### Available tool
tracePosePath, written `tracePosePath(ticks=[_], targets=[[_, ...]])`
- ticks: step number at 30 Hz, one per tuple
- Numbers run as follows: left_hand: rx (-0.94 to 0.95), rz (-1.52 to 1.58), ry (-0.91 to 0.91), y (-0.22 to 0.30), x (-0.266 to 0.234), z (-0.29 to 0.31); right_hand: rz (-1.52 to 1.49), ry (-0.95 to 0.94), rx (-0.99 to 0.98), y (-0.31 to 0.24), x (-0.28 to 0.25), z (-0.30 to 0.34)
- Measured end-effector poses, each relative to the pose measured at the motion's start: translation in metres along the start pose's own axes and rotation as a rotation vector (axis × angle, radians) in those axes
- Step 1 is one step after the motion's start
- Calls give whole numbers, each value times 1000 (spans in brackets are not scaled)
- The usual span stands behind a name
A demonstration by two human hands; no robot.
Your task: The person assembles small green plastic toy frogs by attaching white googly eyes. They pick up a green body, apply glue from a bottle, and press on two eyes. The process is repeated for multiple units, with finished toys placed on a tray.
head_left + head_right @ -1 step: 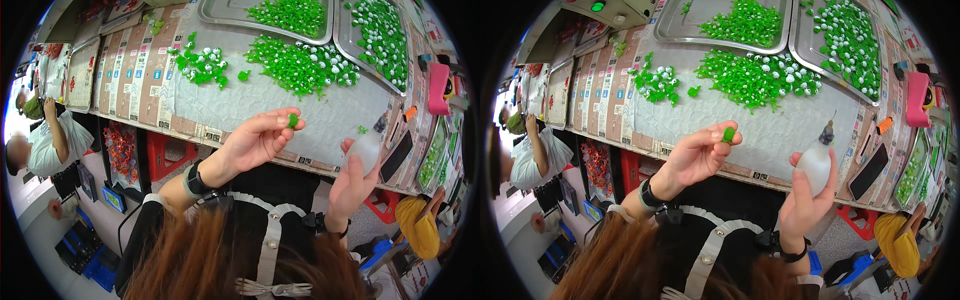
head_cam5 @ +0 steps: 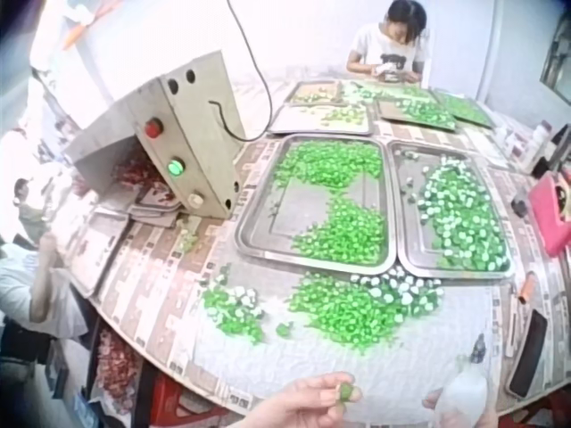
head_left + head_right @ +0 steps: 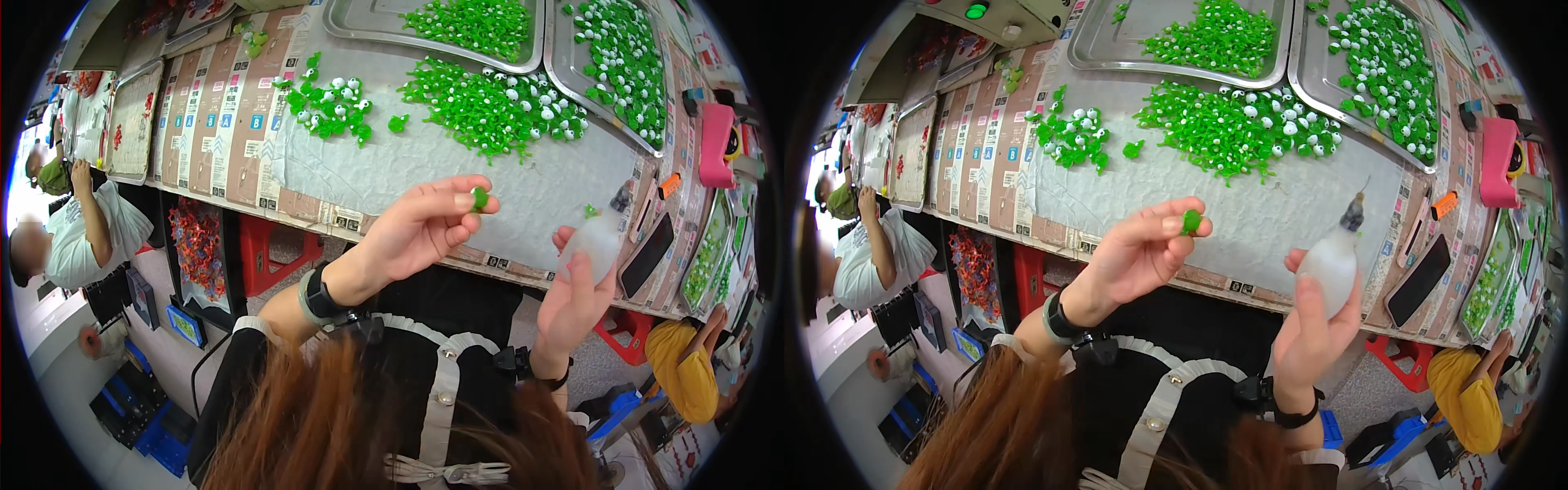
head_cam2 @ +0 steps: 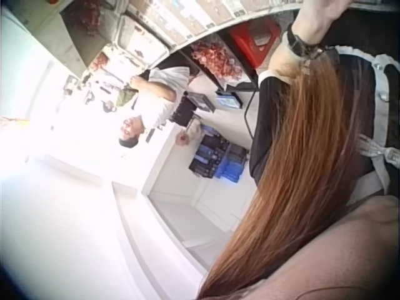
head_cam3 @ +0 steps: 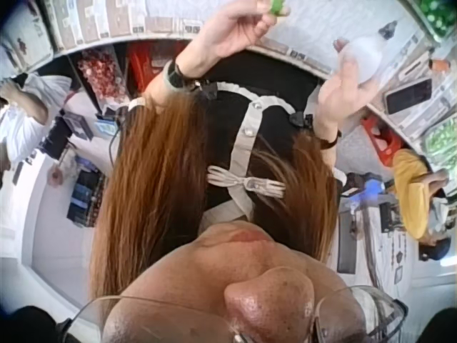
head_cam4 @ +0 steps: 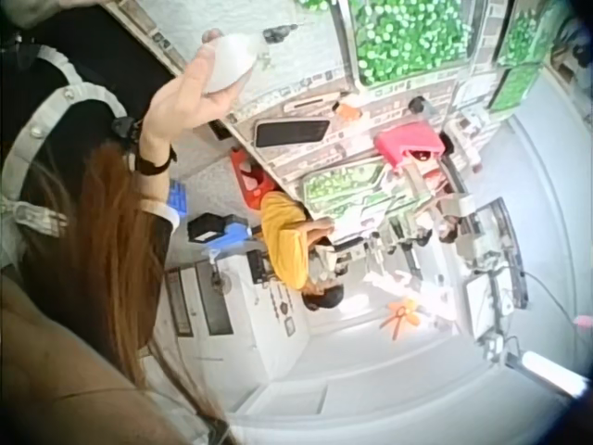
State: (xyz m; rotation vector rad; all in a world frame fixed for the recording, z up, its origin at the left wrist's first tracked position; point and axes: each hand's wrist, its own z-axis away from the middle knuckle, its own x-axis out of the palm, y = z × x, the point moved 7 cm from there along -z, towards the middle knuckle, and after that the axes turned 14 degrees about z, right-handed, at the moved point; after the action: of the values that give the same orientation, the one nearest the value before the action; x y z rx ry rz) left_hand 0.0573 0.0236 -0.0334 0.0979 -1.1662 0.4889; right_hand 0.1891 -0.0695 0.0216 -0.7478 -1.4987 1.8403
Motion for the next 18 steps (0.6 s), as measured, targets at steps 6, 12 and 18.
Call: tracePosePath(ticks=[6,12,18], targets=[[330,-805,48,9,23,12,-153,-302,222,16,23,-1],[391,-1240,-43,2,31,14,81,-422,135,19,40,1],[249,-832,70,0,25,11,118,-406,83,14,45,1]])
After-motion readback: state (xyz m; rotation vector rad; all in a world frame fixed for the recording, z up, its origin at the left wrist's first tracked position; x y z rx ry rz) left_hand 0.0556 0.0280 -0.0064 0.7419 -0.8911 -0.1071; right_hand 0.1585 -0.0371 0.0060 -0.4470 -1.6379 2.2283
